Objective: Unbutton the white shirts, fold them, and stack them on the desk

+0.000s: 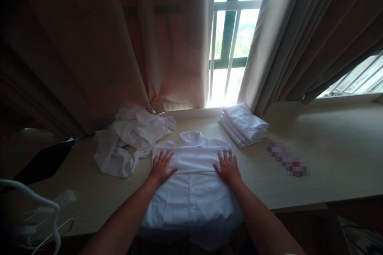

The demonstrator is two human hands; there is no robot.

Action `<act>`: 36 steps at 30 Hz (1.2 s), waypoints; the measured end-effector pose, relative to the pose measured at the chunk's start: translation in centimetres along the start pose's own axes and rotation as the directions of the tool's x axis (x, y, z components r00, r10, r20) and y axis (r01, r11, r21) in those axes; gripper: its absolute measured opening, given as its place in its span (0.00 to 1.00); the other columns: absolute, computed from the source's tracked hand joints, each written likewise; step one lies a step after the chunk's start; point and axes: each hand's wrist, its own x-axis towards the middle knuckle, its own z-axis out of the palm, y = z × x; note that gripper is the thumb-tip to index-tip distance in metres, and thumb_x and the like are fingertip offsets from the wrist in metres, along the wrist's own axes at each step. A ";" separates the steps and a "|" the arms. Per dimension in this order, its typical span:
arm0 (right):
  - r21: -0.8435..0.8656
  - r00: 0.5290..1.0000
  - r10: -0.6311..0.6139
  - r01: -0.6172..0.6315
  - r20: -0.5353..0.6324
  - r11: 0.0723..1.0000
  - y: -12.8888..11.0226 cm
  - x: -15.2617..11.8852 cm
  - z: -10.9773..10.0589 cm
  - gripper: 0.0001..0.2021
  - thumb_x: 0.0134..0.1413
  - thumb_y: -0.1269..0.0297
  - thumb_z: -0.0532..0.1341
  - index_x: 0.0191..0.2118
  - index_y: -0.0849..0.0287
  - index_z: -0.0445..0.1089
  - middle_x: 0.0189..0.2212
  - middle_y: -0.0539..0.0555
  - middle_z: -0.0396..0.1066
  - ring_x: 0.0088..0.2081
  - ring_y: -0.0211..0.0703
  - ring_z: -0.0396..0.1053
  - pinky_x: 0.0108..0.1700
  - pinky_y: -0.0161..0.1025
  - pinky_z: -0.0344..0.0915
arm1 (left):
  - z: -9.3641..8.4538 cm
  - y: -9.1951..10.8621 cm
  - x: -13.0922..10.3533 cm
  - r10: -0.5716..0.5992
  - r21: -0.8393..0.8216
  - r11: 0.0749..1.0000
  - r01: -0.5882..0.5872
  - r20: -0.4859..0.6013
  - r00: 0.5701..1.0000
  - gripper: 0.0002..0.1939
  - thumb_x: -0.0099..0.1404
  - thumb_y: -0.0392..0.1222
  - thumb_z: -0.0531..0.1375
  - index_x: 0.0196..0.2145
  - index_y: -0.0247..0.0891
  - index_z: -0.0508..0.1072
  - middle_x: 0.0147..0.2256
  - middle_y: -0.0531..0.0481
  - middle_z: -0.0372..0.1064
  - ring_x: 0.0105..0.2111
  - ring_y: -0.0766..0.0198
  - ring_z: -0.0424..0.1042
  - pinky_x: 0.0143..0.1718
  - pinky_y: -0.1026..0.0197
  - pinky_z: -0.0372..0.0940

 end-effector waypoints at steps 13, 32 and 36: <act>-0.007 0.999 -0.013 0.013 0.036 1.000 0.7 10.3 1.5 0.36 0.62 0.42 0.47 0.71 0.53 0.43 0.72 0.56 0.27 0.70 0.64 0.25 0.65 0.64 0.26 | 1.4 -2.7 8.7 0.009 -0.012 1.000 -0.010 -0.050 0.999 0.44 0.63 0.71 0.47 0.70 0.48 0.45 0.71 0.51 0.33 0.70 0.45 0.24 0.66 0.40 0.26; 0.020 0.998 -0.068 0.068 0.005 0.997 1.4 12.6 2.0 0.35 0.63 0.43 0.44 0.71 0.53 0.43 0.72 0.57 0.31 0.70 0.65 0.26 0.63 0.68 0.26 | -2.5 1.4 -9.7 -0.267 -0.412 0.899 0.146 -0.253 0.930 0.20 0.71 0.48 0.43 0.47 0.44 0.73 0.59 0.45 0.62 0.63 0.52 0.55 0.65 0.46 0.52; 0.002 0.994 -0.105 0.105 0.001 0.994 0.4 11.6 0.6 0.31 0.65 0.46 0.45 0.68 0.53 0.51 0.71 0.59 0.35 0.69 0.65 0.30 0.61 0.72 0.26 | 1.3 3.4 -26.0 -0.518 -0.721 0.536 0.440 0.131 0.845 0.15 0.67 0.52 0.48 0.41 0.46 0.70 0.43 0.44 0.71 0.45 0.52 0.72 0.45 0.48 0.71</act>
